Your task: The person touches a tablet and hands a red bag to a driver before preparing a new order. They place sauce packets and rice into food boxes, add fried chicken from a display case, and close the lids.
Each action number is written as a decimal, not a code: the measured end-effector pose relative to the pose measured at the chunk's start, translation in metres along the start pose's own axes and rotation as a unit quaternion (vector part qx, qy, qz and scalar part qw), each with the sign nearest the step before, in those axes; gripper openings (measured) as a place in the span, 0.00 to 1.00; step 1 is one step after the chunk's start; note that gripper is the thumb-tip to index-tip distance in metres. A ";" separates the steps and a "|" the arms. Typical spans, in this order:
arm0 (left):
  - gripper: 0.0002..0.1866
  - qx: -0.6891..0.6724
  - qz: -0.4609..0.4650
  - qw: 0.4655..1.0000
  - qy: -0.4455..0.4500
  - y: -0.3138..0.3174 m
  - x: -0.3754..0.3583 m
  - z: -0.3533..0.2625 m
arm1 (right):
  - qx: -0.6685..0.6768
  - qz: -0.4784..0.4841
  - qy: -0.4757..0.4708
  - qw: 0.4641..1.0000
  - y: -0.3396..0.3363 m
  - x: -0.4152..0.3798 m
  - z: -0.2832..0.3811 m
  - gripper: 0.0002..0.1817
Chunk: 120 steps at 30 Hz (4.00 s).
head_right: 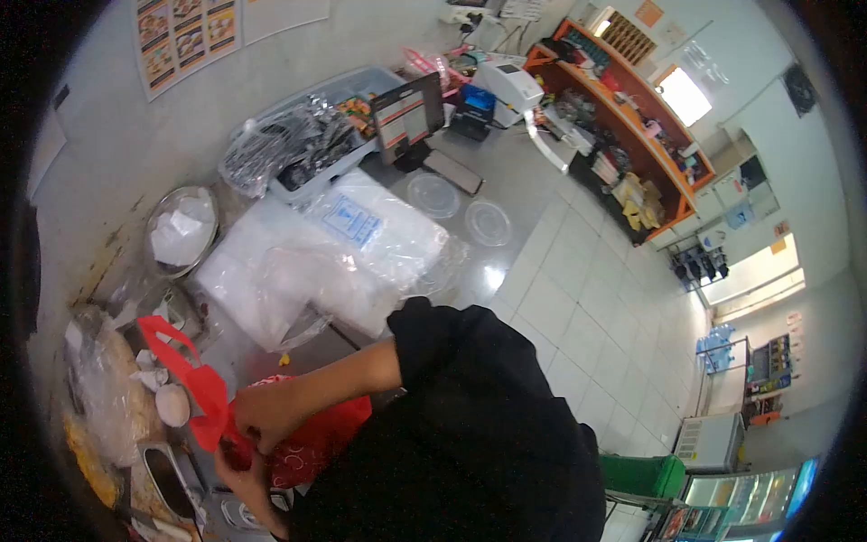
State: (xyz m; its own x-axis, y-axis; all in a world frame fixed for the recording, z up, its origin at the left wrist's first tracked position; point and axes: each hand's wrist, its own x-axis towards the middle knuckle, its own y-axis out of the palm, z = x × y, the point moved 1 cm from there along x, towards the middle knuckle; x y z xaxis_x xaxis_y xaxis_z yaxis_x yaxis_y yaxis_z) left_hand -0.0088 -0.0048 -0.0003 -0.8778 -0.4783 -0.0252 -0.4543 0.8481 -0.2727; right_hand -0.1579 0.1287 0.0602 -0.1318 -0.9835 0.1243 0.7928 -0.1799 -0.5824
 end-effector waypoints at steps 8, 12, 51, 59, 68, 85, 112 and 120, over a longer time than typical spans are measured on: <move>0.34 -0.010 0.057 0.998 -0.023 -0.008 0.001 -0.010 | 0.235 -0.047 0.005 0.971 0.023 -0.021 -0.014 0.07; 0.36 0.014 0.042 0.999 0.015 -0.012 -0.001 0.005 | 0.278 -0.016 -0.022 0.960 0.031 -0.021 -0.017 0.06; 0.27 0.331 -0.418 0.827 0.177 0.149 -0.112 -0.141 | -0.297 -0.497 0.296 0.760 -0.256 -0.326 -0.287 0.32; 0.30 0.533 -0.503 0.652 0.195 0.240 -0.202 -0.222 | 0.030 -0.531 -0.102 0.841 -0.199 -0.351 -0.133 0.23; 0.13 -0.219 -0.331 0.893 0.211 0.414 -0.257 -0.260 | 0.199 -0.121 -0.361 0.903 -0.188 -0.573 -0.006 0.11; 0.09 -0.669 0.182 0.715 0.088 0.986 -0.188 -0.394 | -0.092 -0.396 -0.009 0.914 -0.404 -1.001 -0.032 0.31; 0.08 -0.380 0.316 0.862 0.112 1.473 -0.206 -0.464 | -0.033 -0.580 0.066 0.812 -0.552 -1.422 -0.188 0.30; 0.07 -0.542 0.264 0.793 0.088 1.272 -0.185 -0.438 | 0.138 -0.596 -0.226 0.758 -0.595 -1.274 -0.201 0.22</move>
State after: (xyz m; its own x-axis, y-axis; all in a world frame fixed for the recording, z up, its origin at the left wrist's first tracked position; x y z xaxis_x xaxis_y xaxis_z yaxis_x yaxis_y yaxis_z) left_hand -0.4906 1.2620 0.0793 -0.9532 -0.0322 0.3007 0.2050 0.6621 0.7208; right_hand -0.5813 1.4846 0.0866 -0.6845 -0.0063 0.7290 0.3737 -0.8616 0.3435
